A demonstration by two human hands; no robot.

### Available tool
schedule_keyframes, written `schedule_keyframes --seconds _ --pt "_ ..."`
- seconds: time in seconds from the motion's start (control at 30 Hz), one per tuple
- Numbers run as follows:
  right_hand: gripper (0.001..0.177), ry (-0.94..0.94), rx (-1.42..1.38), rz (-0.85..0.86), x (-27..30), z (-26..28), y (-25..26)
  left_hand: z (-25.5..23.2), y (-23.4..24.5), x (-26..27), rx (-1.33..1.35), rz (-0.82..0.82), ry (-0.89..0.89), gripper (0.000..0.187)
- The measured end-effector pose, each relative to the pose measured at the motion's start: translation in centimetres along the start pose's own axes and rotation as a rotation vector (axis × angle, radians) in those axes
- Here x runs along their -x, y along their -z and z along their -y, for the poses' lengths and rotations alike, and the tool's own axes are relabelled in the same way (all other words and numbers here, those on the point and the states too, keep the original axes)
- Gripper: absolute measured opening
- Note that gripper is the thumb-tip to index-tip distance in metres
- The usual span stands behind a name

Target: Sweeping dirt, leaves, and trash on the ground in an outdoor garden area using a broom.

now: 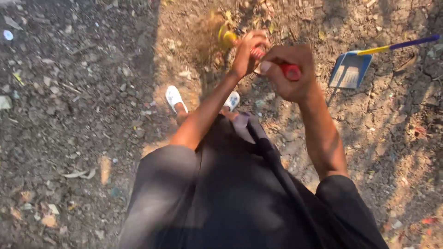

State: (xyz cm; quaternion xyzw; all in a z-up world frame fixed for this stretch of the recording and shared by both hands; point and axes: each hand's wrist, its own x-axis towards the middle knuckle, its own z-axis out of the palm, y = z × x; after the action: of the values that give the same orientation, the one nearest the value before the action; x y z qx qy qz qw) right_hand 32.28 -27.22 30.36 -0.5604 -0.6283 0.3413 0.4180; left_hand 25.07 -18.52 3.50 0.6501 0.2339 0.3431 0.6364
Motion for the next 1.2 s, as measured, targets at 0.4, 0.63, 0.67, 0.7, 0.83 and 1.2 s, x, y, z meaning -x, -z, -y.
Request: schedule_keyframes --seconds 0.4,0.63,0.67,0.7,0.83,1.2 --pt "0.009 0.334 -0.026 0.245 4.7 8.7 3.0 -11.1 -1.5 1.9 -0.519 -0.079 -0.292 0.031" --pt "0.017 0.137 -0.284 0.061 7.4 2.8 4.2 -6.6 1.1 8.9 -0.489 -0.078 -0.143 0.031" --pt "0.017 0.06 -0.384 0.06 7.3 1.2 3.4 -5.2 1.1 10.2 -0.534 -0.13 -0.121 0.029" --pt "0.018 -0.02 -0.484 0.062 7.2 -0.5 2.5 -3.8 1.1 11.6 -0.578 -0.183 -0.098 0.027" --pt "0.015 0.056 -0.199 0.194 8.6 1.8 -0.5 0.5 -1.9 16.4 -0.466 -0.243 0.081 0.029" --pt "0.013 0.603 0.025 0.519 17.5 12.7 -5.5 -8.8 -4.2 21.6 -0.353 -0.328 -0.218 0.024"
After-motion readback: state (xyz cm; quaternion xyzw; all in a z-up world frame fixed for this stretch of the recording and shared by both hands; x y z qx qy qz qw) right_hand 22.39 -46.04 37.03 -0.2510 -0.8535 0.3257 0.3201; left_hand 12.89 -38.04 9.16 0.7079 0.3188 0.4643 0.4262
